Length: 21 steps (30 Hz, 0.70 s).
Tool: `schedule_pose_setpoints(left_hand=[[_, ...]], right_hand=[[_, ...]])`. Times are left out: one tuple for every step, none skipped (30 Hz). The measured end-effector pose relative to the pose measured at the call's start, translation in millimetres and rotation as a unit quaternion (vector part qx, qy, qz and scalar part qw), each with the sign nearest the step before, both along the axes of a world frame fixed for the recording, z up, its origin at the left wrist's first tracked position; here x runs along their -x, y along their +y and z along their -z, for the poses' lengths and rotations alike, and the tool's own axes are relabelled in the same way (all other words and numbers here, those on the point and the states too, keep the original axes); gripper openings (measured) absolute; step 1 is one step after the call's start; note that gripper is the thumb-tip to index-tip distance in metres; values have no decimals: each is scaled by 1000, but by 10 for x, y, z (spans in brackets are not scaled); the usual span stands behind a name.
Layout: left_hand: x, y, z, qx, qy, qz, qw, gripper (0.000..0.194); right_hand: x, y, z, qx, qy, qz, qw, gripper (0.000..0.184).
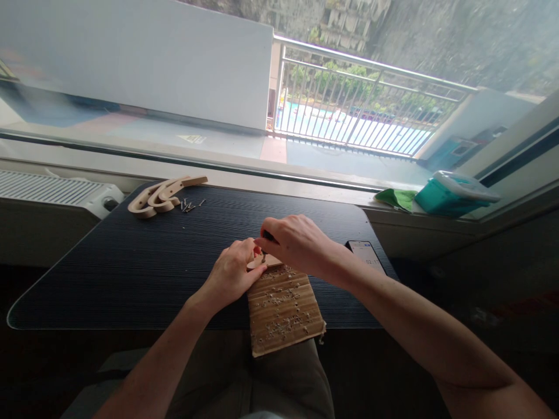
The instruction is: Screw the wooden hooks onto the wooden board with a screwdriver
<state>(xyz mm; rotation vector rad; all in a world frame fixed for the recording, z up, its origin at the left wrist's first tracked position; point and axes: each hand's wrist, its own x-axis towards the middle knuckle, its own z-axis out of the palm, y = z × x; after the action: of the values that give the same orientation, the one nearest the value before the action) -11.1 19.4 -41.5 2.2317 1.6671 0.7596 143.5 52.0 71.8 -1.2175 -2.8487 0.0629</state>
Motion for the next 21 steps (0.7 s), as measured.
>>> schedule_pose_setpoints(left_hand=[[-1, 2, 1, -1, 0, 1, 1000, 15], [-2, 4, 1, -2, 0, 2, 1000, 15], [-2, 6, 2, -2, 0, 2, 1000, 15], [-1, 8, 3, -2, -1, 1, 1000, 15], [0, 9, 3, 0, -3, 2, 1000, 15], [2, 9, 2, 2, -4, 3, 1000, 15], [5, 9, 1, 4, -6, 5, 1000, 14], [8, 8, -1, 7, -9, 6, 1000, 14], [10, 6, -3, 11, -11, 6, 1000, 14], [12, 5, -5, 14, -13, 5, 1000, 14], [13, 3, -6, 16, -14, 3, 1000, 14], [13, 2, -5, 17, -15, 2, 1000, 14], [12, 2, -3, 15, -15, 2, 1000, 14], [11, 1, 1, 12, -13, 3, 1000, 15], [10, 2, 5, 8, -12, 3, 1000, 15], [9, 2, 10, 5, -12, 3, 1000, 16], [9, 3, 15, 3, -13, 3, 1000, 16], [8, 4, 19, 3, -14, 2, 1000, 15], [8, 4, 21, 3, -16, 1, 1000, 15], [8, 4, 21, 4, -17, 1, 1000, 15], [7, 3, 20, 4, -16, 0, 1000, 15]], right_hand=[[8, -3, 0, -5, -4, 4, 1000, 30], [11, -4, -7, -7, -8, 6, 1000, 31], [7, -4, -20, -5, -11, 5, 1000, 31], [-2, -3, -37, 0, -13, -2, 1000, 32], [-17, -3, -59, 9, -12, -15, 1000, 32], [-35, -3, -81, 20, -7, -35, 999, 31], [-54, -4, -101, 32, -1, -57, 998, 30], [-72, -5, -117, 46, 6, -81, 996, 28], [-88, -5, -127, 60, 13, -102, 993, 26], [-102, -3, -131, 72, 18, -118, 990, 24], [-111, 2, -127, 81, 23, -128, 988, 23], [-117, 9, -117, 85, 28, -133, 987, 23], [-120, 19, -103, 86, 33, -135, 987, 23], [-121, 30, -87, 84, 37, -134, 987, 23], [-119, 42, -72, 79, 40, -130, 988, 23], [-114, 52, -59, 74, 40, -123, 989, 24], [-108, 60, -49, 68, 37, -113, 991, 24], [-99, 65, -42, 61, 33, -100, 993, 25], [-88, 66, -39, 56, 26, -83, 995, 26], [-74, 64, -37, 50, 18, -65, 996, 27], [-56, 59, -37, 43, 11, -47, 998, 28]])
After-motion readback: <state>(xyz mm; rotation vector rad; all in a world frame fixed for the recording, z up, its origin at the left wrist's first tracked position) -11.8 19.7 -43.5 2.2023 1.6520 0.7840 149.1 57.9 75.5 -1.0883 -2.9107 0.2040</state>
